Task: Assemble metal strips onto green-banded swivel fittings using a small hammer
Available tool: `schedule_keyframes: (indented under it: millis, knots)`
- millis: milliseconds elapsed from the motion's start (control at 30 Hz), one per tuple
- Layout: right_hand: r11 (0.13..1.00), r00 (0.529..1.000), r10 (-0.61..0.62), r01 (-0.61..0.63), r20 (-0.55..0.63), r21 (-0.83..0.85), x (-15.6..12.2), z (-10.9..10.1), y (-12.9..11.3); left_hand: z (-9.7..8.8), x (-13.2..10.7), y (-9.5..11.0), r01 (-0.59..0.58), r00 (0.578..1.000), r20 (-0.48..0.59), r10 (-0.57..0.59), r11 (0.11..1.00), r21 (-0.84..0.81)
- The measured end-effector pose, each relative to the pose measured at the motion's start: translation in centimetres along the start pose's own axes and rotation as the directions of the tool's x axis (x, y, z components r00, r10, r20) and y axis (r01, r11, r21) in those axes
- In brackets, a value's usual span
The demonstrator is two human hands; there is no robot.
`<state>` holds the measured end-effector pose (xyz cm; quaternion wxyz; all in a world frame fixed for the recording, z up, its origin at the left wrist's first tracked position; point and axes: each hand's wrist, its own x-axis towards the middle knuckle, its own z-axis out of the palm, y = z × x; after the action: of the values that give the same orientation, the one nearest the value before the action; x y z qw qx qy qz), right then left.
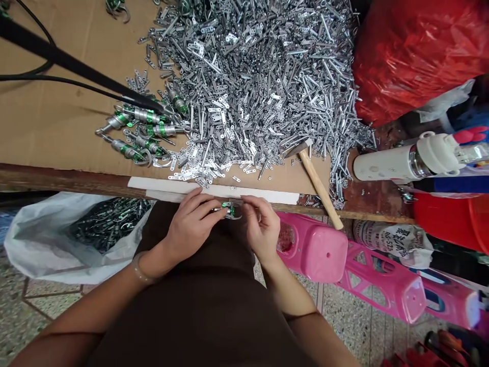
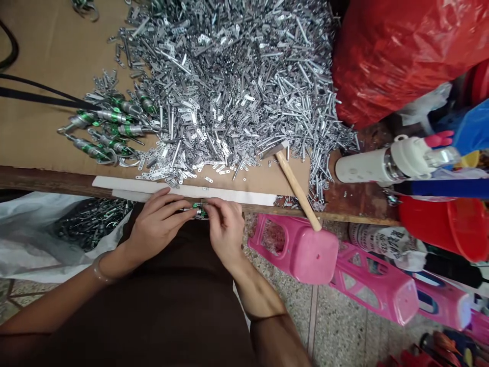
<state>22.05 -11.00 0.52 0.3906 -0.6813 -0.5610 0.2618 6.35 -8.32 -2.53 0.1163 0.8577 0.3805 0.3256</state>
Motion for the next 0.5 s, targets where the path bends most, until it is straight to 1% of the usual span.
schedule_keyframes:
  millis: [100,167,233,300,433,500]
  knots:
    - [0.991,0.999,0.054,-0.054,-0.01,-0.121,-0.4,1.1,0.1,0.0,0.0,0.0,0.014,1.0,0.018,-0.013,1.0,-0.016]
    - [0.965,0.995,0.098,-0.096,-0.004,-0.242,-0.6,1.7,0.3,0.0,0.0,0.1,0.022,0.999,0.027,-0.021,1.0,-0.021]
    - [0.937,0.992,0.127,-0.123,-0.01,-0.327,-0.5,2.0,0.6,0.0,0.0,0.1,0.029,0.999,0.03,-0.028,0.999,-0.021]
    - [0.922,0.99,0.141,-0.13,0.003,-0.364,-0.3,2.1,0.5,0.0,0.0,0.0,0.032,0.999,0.03,-0.031,0.999,-0.025]
    - [0.905,0.98,0.183,-0.135,0.083,-0.403,0.1,2.2,0.2,0.0,0.1,0.0,0.036,0.999,0.035,-0.035,0.999,-0.032]
    - [0.897,0.979,0.161,-0.093,0.123,-0.432,0.2,2.0,0.5,-0.1,0.2,0.0,0.037,0.999,0.039,-0.036,0.999,-0.035]
